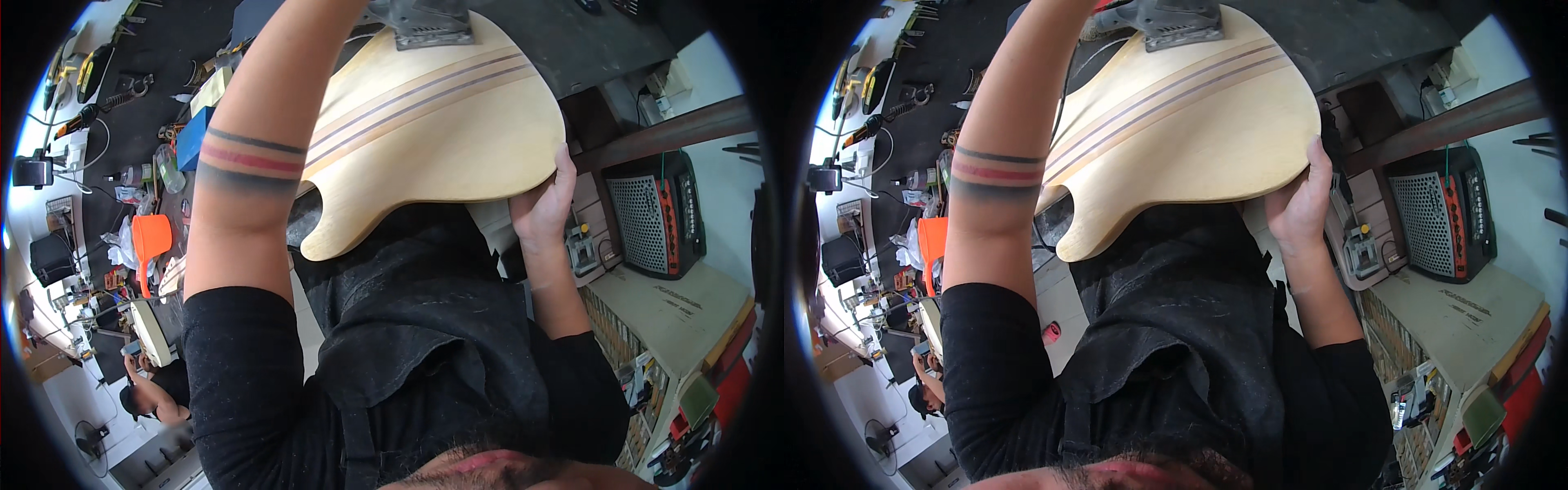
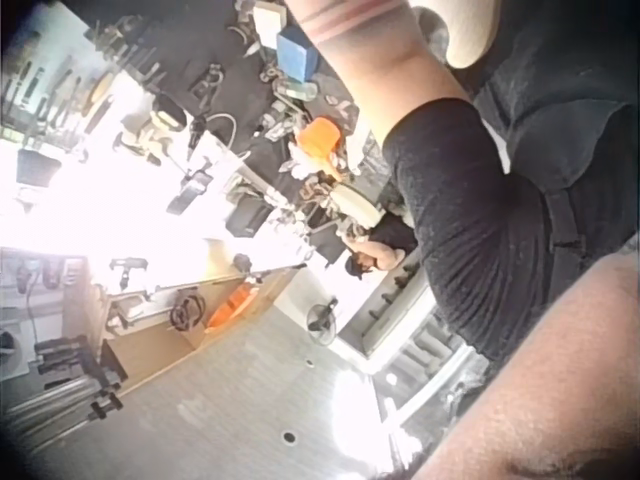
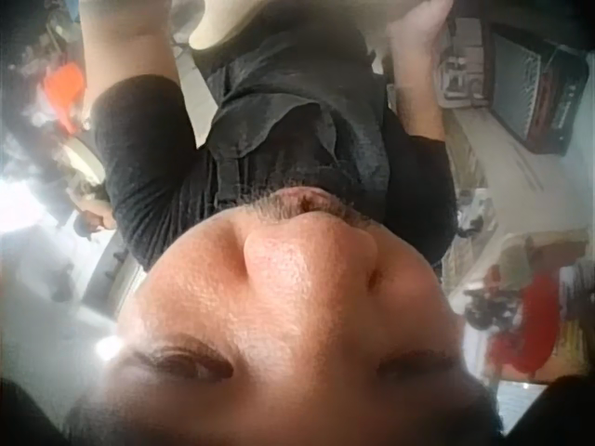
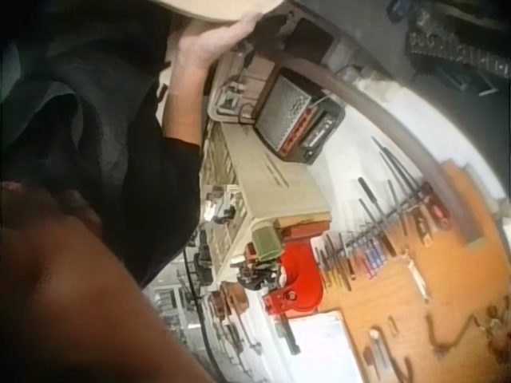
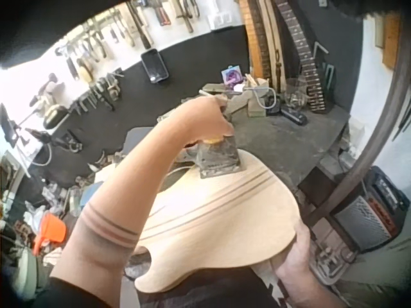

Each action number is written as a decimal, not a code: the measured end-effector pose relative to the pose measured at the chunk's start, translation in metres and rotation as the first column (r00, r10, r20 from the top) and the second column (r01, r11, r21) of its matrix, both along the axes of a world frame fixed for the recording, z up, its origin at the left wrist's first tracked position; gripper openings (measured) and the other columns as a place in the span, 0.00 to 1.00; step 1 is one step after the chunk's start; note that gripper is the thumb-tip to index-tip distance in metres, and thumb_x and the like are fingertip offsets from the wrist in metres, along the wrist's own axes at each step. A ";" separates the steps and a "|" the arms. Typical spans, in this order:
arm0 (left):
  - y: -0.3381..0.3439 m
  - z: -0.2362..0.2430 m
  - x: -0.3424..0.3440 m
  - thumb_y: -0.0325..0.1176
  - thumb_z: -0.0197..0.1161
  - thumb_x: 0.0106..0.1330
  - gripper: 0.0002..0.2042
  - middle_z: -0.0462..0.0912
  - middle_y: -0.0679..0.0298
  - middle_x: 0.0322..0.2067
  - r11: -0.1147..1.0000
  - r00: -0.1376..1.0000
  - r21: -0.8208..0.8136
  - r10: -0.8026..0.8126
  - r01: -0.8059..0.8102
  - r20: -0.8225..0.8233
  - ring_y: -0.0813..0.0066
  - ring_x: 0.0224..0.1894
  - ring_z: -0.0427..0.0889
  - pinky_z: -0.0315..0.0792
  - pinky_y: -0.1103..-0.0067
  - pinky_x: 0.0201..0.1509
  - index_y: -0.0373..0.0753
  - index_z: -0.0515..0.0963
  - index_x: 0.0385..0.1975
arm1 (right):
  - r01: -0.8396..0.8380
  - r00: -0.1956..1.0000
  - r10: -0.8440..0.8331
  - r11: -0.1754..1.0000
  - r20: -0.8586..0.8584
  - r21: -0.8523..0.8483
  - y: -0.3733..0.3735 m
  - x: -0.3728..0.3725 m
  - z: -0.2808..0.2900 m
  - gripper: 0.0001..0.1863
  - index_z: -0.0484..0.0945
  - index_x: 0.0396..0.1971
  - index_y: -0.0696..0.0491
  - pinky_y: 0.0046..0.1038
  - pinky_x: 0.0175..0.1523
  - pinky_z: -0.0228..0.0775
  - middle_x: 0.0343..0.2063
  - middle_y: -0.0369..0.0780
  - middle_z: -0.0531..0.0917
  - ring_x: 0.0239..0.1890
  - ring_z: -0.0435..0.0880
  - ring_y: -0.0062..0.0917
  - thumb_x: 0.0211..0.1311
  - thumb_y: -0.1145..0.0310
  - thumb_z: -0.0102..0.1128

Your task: The person sands the wooden body and neck of an electric guitar using a power sander and a piece of sandpaper.

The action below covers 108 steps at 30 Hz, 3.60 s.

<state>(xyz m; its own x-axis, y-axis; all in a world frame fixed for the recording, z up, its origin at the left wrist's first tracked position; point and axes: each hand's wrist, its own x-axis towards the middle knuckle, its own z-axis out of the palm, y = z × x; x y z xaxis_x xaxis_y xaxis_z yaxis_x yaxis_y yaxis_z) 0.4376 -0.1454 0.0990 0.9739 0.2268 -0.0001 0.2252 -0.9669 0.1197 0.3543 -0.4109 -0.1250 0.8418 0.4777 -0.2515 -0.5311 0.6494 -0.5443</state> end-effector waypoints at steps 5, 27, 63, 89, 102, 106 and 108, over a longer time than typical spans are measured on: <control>0.005 0.007 -0.039 0.42 0.72 0.56 0.26 0.90 0.43 0.44 0.990 0.996 0.107 0.091 -0.088 -0.022 0.45 0.48 0.89 0.82 0.62 0.55 0.39 0.86 0.56 | -0.004 1.000 0.004 1.000 -0.002 0.016 0.003 -0.001 0.001 0.34 0.69 0.74 0.59 0.39 0.76 0.65 0.68 0.44 0.78 0.71 0.76 0.34 0.83 0.46 0.47; -0.044 -0.004 0.008 0.43 0.72 0.56 0.25 0.90 0.44 0.48 0.995 0.996 0.056 -0.089 0.088 0.016 0.45 0.51 0.89 0.81 0.61 0.59 0.36 0.86 0.52 | -0.043 0.999 0.043 0.995 -0.002 0.094 -0.002 0.001 0.001 0.35 0.69 0.74 0.58 0.40 0.78 0.64 0.70 0.44 0.78 0.73 0.75 0.35 0.86 0.44 0.39; -0.012 0.016 -0.266 0.29 0.75 0.42 0.23 0.82 0.58 0.43 0.898 0.894 0.049 -0.441 0.438 0.083 0.51 0.48 0.82 0.78 0.63 0.51 0.41 0.82 0.43 | 0.114 0.990 -0.112 0.993 -0.085 0.020 0.007 0.001 0.011 0.27 0.72 0.68 0.65 0.41 0.75 0.72 0.66 0.49 0.81 0.68 0.81 0.37 0.79 0.62 0.53; -0.037 -0.002 -0.218 0.37 0.74 0.55 0.13 0.83 0.56 0.33 0.850 0.831 -0.007 -0.514 0.527 0.211 0.53 0.41 0.85 0.78 0.62 0.45 0.37 0.81 0.32 | 0.090 0.991 -0.087 0.995 -0.097 0.031 0.010 0.003 0.012 0.28 0.70 0.71 0.65 0.50 0.78 0.69 0.69 0.52 0.78 0.71 0.78 0.44 0.78 0.65 0.51; -0.025 0.021 -0.305 0.37 0.78 0.49 0.19 0.78 0.60 0.36 0.890 0.882 0.044 -0.457 0.455 0.118 0.55 0.41 0.80 0.74 0.65 0.45 0.41 0.80 0.40 | 0.129 0.991 -0.131 0.990 -0.035 -0.062 0.009 0.001 0.007 0.29 0.69 0.71 0.64 0.49 0.79 0.67 0.70 0.52 0.77 0.72 0.77 0.44 0.78 0.62 0.50; -0.034 0.008 -0.285 0.35 0.75 0.52 0.14 0.80 0.57 0.34 0.885 0.863 0.105 -0.466 0.454 0.198 0.53 0.43 0.83 0.77 0.63 0.47 0.38 0.80 0.35 | 0.097 0.994 -0.100 0.993 -0.044 -0.063 0.010 0.002 0.010 0.29 0.69 0.71 0.65 0.49 0.79 0.66 0.70 0.52 0.77 0.72 0.76 0.44 0.78 0.63 0.50; -0.034 0.002 -0.277 0.34 0.74 0.53 0.13 0.81 0.55 0.35 0.879 0.846 0.131 -0.477 0.459 0.239 0.52 0.43 0.84 0.79 0.63 0.48 0.37 0.81 0.34 | 0.072 0.997 -0.072 0.997 -0.012 -0.024 0.007 0.008 0.005 0.29 0.70 0.71 0.65 0.49 0.79 0.66 0.70 0.52 0.77 0.73 0.76 0.44 0.79 0.63 0.50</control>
